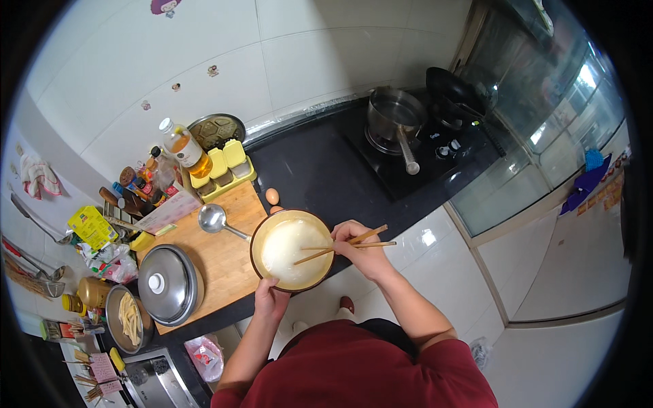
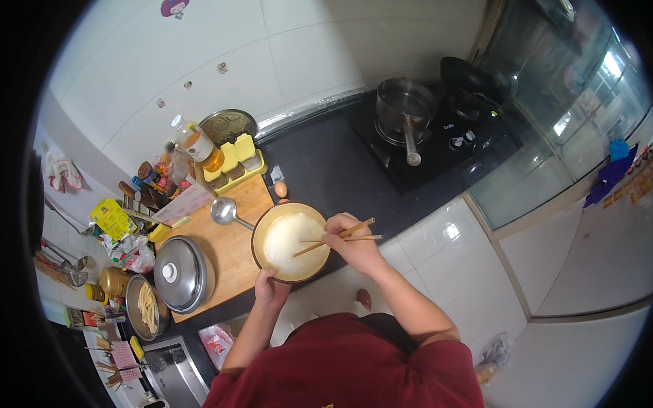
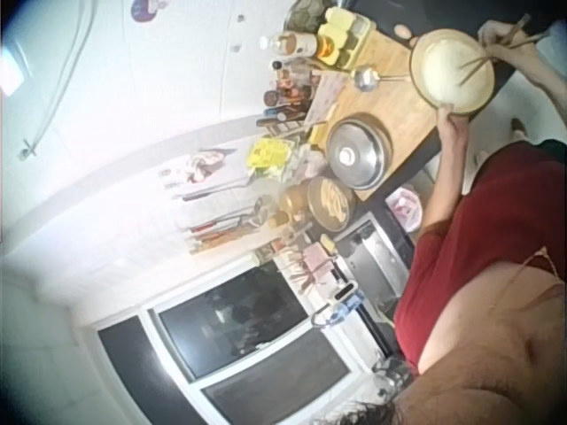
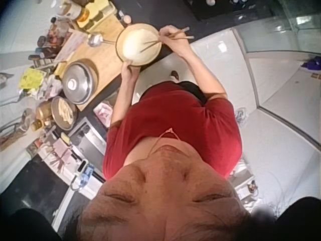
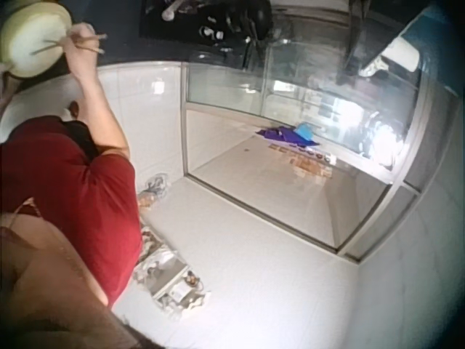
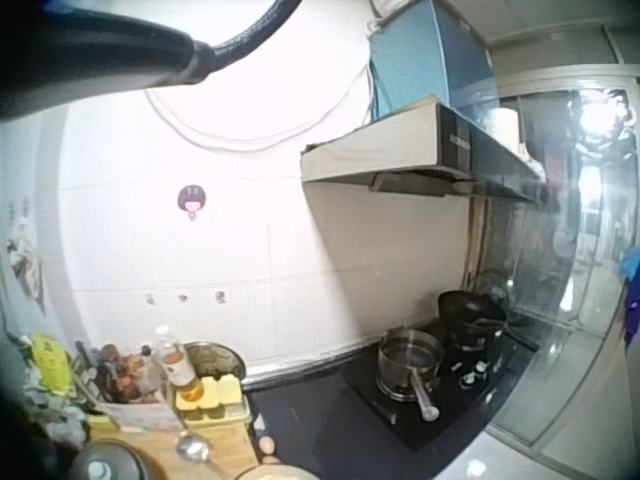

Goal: The person retrieves a yellow bowl and adds a white powder from a container under a table. They then open a refrigerator, take out two eggs, and place them on the counter. Finally, they add water to the bowl and mix the ingredients with chopsticks to form a batter.

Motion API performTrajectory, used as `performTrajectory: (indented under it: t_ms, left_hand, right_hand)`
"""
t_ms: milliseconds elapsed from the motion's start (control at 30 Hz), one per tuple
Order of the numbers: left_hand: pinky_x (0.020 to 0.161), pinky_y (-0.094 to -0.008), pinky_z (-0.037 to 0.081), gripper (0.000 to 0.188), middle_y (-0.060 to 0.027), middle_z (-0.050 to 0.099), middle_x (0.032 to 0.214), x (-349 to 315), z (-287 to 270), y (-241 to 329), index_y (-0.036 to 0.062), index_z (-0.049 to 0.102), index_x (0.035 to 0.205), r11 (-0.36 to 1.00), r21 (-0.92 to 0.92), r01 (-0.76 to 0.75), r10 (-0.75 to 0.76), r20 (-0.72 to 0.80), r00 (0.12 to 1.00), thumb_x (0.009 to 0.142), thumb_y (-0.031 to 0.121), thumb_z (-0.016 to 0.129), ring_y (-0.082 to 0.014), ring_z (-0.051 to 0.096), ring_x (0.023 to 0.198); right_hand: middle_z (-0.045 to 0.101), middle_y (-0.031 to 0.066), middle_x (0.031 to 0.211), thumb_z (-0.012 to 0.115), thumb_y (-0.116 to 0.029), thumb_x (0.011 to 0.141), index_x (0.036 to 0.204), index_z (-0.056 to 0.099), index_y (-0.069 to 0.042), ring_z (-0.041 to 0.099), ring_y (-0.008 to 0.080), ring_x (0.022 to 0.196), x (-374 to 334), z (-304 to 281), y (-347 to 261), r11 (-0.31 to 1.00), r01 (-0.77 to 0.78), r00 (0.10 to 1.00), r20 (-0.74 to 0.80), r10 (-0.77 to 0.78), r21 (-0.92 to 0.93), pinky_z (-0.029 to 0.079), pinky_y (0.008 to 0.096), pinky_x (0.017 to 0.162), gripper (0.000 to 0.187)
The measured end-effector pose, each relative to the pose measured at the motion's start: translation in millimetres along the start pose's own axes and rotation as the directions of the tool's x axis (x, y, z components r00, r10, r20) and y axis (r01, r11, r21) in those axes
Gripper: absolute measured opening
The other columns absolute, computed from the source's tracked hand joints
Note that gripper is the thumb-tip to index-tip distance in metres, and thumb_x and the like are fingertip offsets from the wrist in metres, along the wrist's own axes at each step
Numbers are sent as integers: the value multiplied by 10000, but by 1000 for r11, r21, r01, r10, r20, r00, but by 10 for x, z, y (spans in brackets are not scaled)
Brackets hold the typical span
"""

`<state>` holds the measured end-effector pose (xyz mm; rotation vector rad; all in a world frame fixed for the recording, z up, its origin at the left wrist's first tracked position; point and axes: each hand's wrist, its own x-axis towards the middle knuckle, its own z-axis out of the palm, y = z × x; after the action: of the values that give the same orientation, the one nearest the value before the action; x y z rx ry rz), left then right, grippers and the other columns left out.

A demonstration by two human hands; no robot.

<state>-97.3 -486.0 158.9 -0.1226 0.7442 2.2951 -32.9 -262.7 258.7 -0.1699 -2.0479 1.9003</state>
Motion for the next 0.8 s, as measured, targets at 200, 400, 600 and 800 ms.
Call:
performTrajectory:
  t_ms: [200, 400, 600, 800]
  left_hand:
    - [1045, -450, 380, 621, -115, 545, 1295, 278, 81, -359, 29, 449, 1313, 995, 58, 83, -81, -30, 996, 720, 173, 571, -286, 509, 1208]
    - [1014, -454, 401, 582, -119, 560, 1266, 610, 154, -823, 28, 473, 1282, 981, 24, 193, -192, -33, 981, 719, 145, 564, -283, 524, 1183]
    - [979, -448, 420, 545, -98, 574, 1225, 903, 163, -1231, 44, 482, 1261, 981, 8, 194, -193, -60, 979, 724, 103, 554, -267, 545, 1142]
    - [969, -432, 445, 556, -88, 573, 1218, 933, 416, -1391, 59, 471, 1268, 988, 29, 154, -152, -47, 987, 717, 63, 549, -252, 568, 1109]
  right_hand:
    - [650, 51, 897, 596, 8, 843, 969, 664, -10, 581, 93, 747, -226, -657, 34, 990, -136, 991, 6, 135, 39, 462, 213, 670, 145]
    - [674, 91, 850, 591, -58, 895, 973, 654, 17, 656, 138, 775, -271, -1134, 438, 976, -148, 943, -274, 188, 159, 536, 264, 706, 126]
    - [663, 104, 912, 553, -46, 920, 991, 639, 21, 660, 165, 796, -285, -1519, 609, 961, -242, 927, -260, 271, 138, 561, 292, 725, 130]
    - [661, 95, 904, 570, -89, 934, 983, 632, 13, 661, 159, 782, -204, -1682, 730, 965, -216, 945, -217, 245, 149, 567, 292, 711, 129]
